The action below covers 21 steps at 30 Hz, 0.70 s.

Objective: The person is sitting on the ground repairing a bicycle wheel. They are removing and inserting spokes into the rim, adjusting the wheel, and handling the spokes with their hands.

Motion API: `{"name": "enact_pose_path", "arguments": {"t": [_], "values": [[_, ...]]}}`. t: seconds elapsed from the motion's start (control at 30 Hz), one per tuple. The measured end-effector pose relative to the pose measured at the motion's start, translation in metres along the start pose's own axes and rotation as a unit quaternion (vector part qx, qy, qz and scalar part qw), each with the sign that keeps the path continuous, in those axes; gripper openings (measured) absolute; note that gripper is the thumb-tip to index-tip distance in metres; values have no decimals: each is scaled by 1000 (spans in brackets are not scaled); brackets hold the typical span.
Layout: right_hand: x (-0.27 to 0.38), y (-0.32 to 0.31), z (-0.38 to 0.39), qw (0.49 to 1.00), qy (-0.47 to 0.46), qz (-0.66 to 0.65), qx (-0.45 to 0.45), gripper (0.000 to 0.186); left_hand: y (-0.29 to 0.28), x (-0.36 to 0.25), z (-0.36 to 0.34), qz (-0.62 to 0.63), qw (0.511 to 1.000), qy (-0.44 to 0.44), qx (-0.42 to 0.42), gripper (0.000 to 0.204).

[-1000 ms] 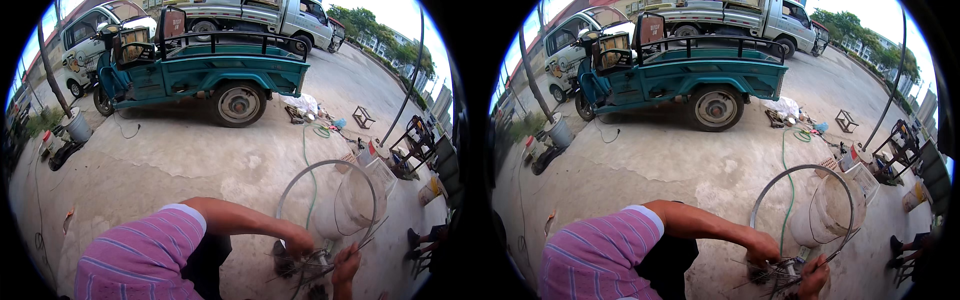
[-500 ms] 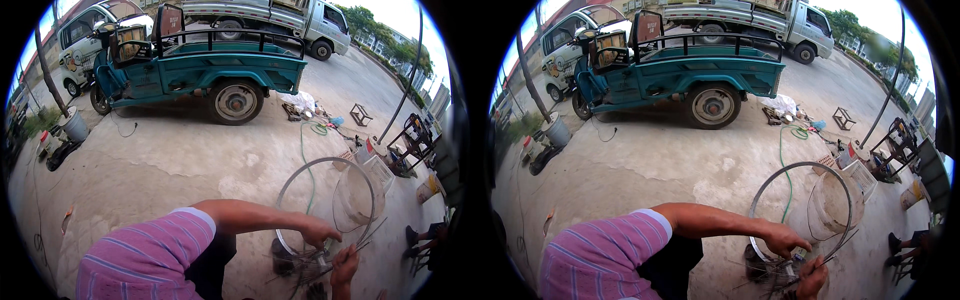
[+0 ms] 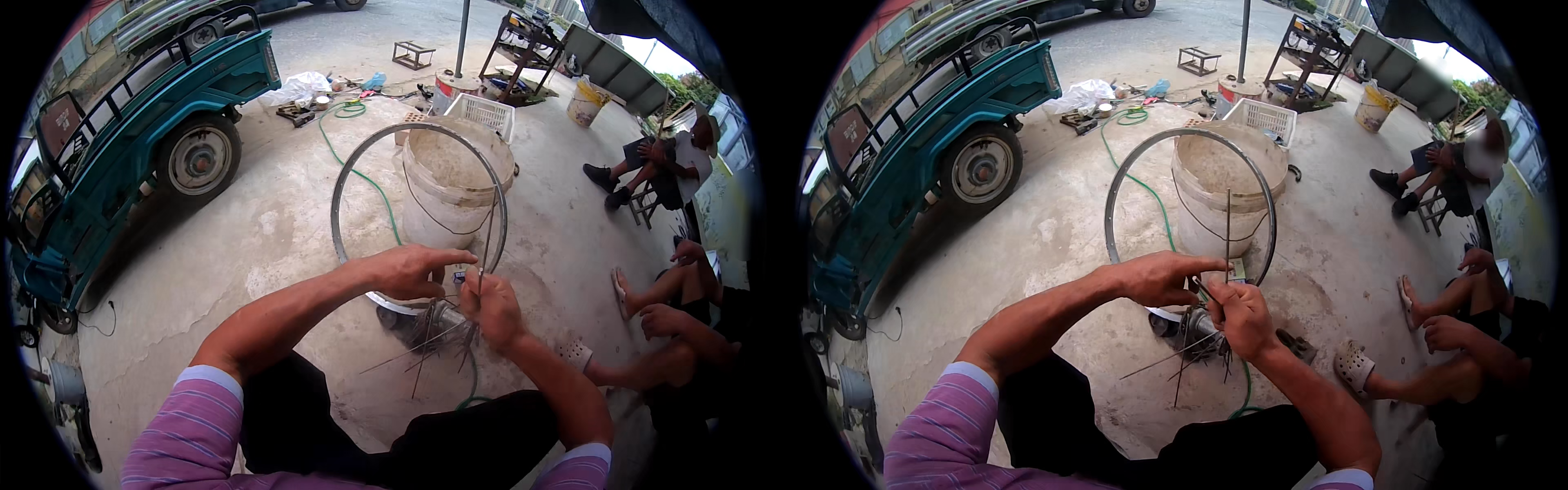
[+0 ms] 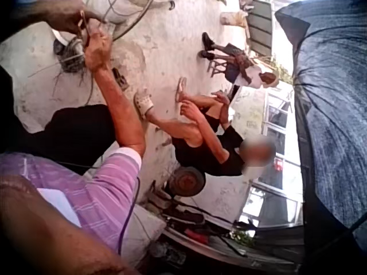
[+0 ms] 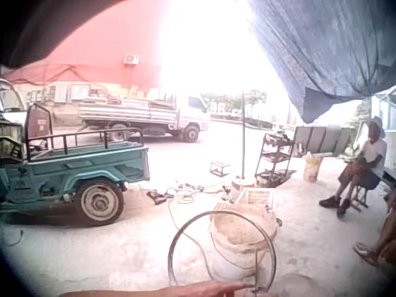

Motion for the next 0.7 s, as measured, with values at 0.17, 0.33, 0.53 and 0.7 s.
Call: {"name": "enact_pose_path", "arguments": {"t": [0.17,0.33,0.53,0.7], "values": [[-2,-10,4,999,-20,35,17,49,5,-38,-18,66,997,44,13,63],[-9,-14,10,998,-32,22,46,47,26,-27,-18,45,993,85,66,30],[-16,-7,13,997,9,64,45,56,30,-20,-10,35,996,25,78,21],[-18,-7,12,996,9,78,49,57,35,-6,-12,58,995,35,74,24]]}}
Point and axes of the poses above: each hand's wrist, its own z-axis away from the middle knuckle, its own y-axis out of the palm, x = y × z, the point moved 9 cm from there along -z, towards the middle knuckle, and after that the axes turned 4 degrees about z, right-handed, at the moved point
